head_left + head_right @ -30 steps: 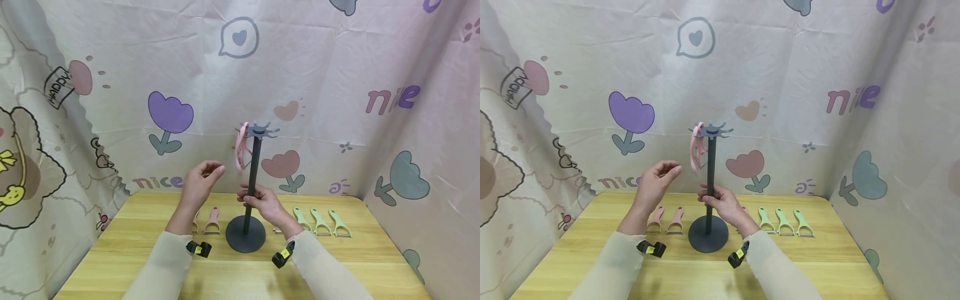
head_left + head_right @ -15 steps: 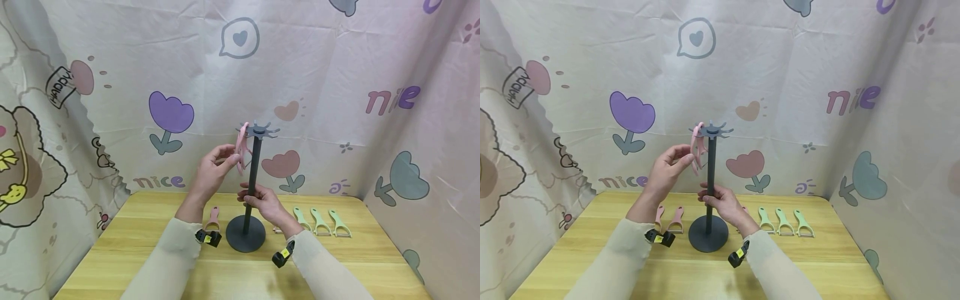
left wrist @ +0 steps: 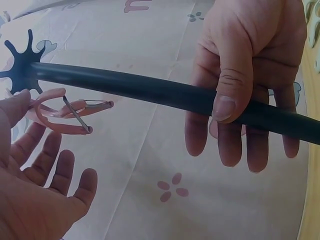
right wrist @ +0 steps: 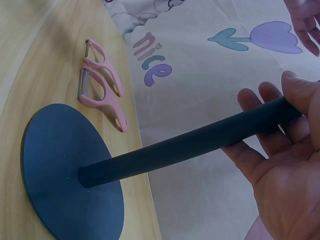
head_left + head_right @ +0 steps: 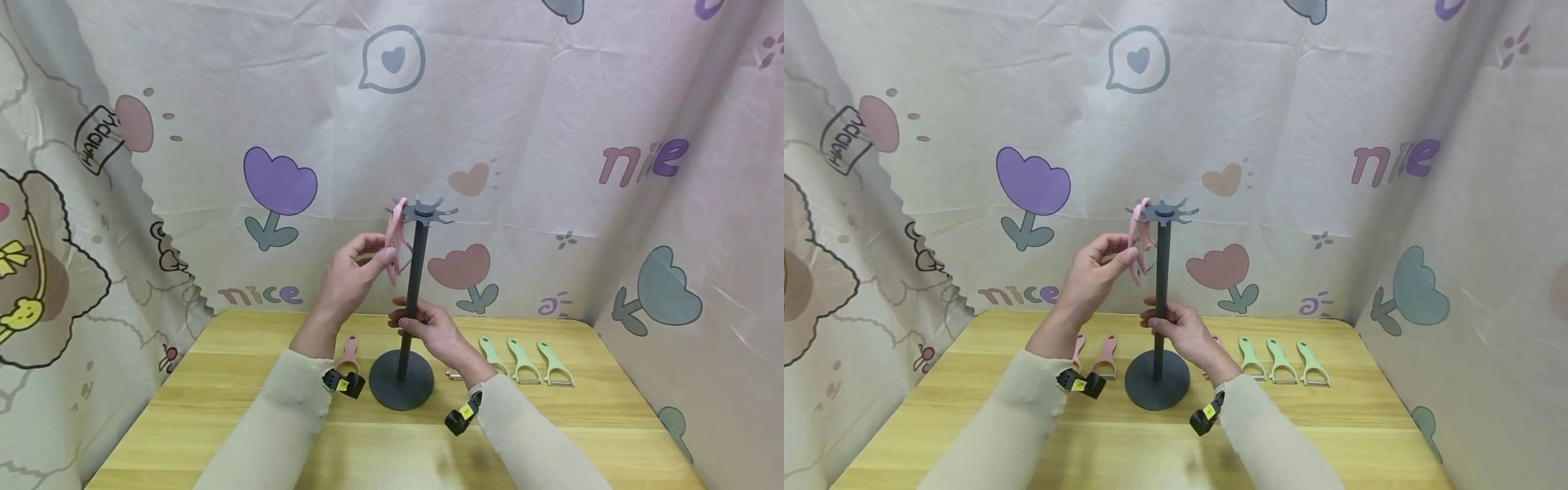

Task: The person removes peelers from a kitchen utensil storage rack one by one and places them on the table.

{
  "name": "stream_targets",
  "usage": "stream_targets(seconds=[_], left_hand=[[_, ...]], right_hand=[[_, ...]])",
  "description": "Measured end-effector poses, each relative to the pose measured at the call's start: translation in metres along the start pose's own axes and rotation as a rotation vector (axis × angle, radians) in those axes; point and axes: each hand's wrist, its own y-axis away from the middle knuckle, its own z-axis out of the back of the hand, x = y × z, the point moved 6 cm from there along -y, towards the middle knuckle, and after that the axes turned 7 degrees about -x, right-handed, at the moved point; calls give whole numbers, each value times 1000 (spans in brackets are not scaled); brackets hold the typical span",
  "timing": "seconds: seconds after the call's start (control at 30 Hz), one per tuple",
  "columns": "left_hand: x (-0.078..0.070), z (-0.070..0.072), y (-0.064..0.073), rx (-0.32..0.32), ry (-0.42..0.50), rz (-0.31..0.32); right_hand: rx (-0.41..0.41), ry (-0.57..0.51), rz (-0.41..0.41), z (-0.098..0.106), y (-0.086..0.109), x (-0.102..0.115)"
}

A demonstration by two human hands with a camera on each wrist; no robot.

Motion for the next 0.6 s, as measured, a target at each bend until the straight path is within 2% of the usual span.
stream_targets(seconds=[0.6], left_hand=[[-3, 3, -1, -34, 67, -62]], right_hand=[[2, -13, -13, -1, 1, 1]])
